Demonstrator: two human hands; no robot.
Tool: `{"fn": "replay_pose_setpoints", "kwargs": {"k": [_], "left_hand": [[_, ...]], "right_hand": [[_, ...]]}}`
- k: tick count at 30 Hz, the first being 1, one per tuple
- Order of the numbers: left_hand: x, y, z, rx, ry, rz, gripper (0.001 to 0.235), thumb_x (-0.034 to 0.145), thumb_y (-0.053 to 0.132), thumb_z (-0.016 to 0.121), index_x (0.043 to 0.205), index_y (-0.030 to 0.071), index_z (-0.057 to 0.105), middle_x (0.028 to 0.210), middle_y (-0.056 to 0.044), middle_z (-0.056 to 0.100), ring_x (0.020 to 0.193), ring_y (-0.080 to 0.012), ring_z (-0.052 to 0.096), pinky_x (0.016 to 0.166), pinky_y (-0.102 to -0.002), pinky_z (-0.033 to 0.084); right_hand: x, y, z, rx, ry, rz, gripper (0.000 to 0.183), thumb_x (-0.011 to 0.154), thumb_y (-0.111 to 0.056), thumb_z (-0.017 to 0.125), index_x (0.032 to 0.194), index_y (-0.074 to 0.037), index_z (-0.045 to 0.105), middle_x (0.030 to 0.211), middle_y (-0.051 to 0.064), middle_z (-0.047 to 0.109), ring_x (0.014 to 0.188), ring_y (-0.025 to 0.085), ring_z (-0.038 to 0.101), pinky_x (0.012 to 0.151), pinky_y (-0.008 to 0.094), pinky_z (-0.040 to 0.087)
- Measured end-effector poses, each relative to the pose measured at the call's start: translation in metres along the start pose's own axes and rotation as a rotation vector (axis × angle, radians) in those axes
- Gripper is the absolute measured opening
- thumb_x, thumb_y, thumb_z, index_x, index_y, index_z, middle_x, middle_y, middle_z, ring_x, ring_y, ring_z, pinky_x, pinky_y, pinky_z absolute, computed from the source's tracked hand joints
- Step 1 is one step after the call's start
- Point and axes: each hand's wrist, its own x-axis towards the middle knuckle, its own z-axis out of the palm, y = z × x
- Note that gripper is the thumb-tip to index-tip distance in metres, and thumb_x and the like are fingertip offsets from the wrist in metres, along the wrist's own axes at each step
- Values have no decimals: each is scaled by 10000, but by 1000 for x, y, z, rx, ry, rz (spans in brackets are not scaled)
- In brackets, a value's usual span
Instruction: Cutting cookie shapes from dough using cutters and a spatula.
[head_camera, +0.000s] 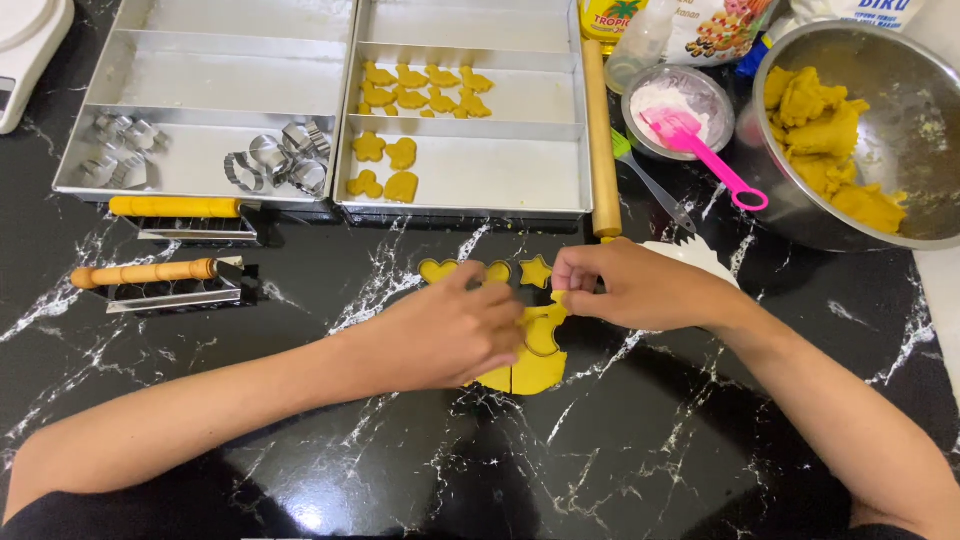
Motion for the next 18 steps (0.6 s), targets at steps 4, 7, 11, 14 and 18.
{"fn": "replay_pose_setpoints", "kwargs": {"k": [4,7,11,14,18], "left_hand": [[0,-13,17,-48,252,-72,234,964,316,653,940,94,723,914,-19,633,932,-218,573,794,-400,424],[1,-17,22,-96,248,-102,194,942,276,669,993,102,736,927,-36,613,960,-223,576,795,-404,428],[3,-15,25,-109,294,-104,283,933,275,662,1133,89,737,968,-51,579,973,-230,544,794,-402,412],[5,-13,28,-116,274,-126,298,950,276,654,1165,83,726,983,-52,564,974,-234,522,794,-408,401],[7,-11,33,-84,229,-151,328,972,280,646,1201,53,709,999,-68,540,969,-244,505,770,-411,395]], "right_hand": [[-5,-11,-5,-8,19,-33,182,873,-189,689,965,-36,652,788,56,748,723,156,695,667,326,544],[-12,-15,-14,-13,17,4,205,851,-215,706,954,-43,668,796,57,764,729,159,712,676,329,557],[-22,-15,-33,-137,60,-28,219,857,-240,681,978,-58,693,790,40,776,708,150,735,673,319,562],[-24,-15,-46,-156,99,51,223,851,-251,679,986,-78,723,761,34,789,683,157,737,646,326,558],[-18,2,-51,-241,160,194,228,893,-293,719,953,-74,710,718,68,760,633,210,726,608,358,550]]}}
